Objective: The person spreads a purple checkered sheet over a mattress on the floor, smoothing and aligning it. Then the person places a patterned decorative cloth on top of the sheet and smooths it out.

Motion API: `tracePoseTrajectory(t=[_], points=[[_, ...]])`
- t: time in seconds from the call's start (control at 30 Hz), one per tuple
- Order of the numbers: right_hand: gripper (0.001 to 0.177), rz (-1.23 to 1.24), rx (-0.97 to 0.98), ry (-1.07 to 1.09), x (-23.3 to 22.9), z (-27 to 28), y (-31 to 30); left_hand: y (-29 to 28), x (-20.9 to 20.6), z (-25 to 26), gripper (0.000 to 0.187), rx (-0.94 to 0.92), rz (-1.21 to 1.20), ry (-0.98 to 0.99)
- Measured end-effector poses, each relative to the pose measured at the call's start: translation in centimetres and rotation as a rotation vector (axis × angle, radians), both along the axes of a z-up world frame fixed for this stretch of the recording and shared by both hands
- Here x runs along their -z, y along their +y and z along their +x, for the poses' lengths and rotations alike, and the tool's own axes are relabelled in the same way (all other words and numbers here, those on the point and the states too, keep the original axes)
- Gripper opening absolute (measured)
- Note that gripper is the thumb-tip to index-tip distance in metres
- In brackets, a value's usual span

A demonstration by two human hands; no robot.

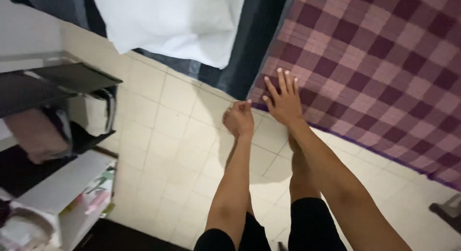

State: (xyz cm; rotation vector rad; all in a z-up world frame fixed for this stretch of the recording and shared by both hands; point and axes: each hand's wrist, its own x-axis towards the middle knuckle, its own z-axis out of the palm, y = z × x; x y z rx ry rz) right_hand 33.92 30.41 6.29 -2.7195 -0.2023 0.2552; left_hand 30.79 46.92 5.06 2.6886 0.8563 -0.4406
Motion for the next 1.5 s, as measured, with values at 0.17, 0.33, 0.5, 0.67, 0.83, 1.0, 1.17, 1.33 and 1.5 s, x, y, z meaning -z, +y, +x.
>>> tracePoseTrajectory(t=[0.17, 0.33, 0.5, 0.67, 0.83, 1.0, 1.17, 1.33, 1.5], points=[[0.065, -0.012, 0.258, -0.177, -0.5, -1.4, 0.3, 1.1, -2.4, 0.9, 0.024, 0.085, -0.126, -0.323], [0.060, -0.123, 0.512, -0.255, 1.7, -4.4, 0.9, -2.2, -6.4, 2.9, 0.033, 0.665, -0.298, -0.443], [0.054, -0.138, 0.568, -0.385, 1.5, -6.1, -3.9, -4.8, -2.3, 3.3, 0.051, 1.021, -0.341, -0.412], [0.069, -0.118, 0.728, -0.142, 0.9, -7.8, -10.2, -5.4, -1.7, 3.2, 0.063, 1.105, -0.019, -0.122], [0.043, -0.258, 0.672, -0.313, -1.0, -12.8, -11.6, -10.3, -1.7, 1.6, 0.057, 0.952, 0.086, -0.269], [0.041, -0.254, 0.958, -0.389, 0.8, -15.4, -24.4, -25.7, -4.6, 0.3, 0.054, 1.047, -0.183, -0.424], [0.059, -0.233, 1.049, 0.040, 1.6, -19.2, -34.7, -36.9, -0.6, -4.8, 0.074, 1.362, -0.132, -0.259], [0.050, -0.159, 0.908, -0.176, 1.9, -26.7, -34.2, -37.5, -0.1, -8.7, 0.070, 1.326, 0.064, -0.187], [0.013, -0.171, 1.168, -0.382, 1.9, -33.9, -40.7, -40.8, -0.7, -11.0, 0.042, 1.297, -0.072, -0.467]])
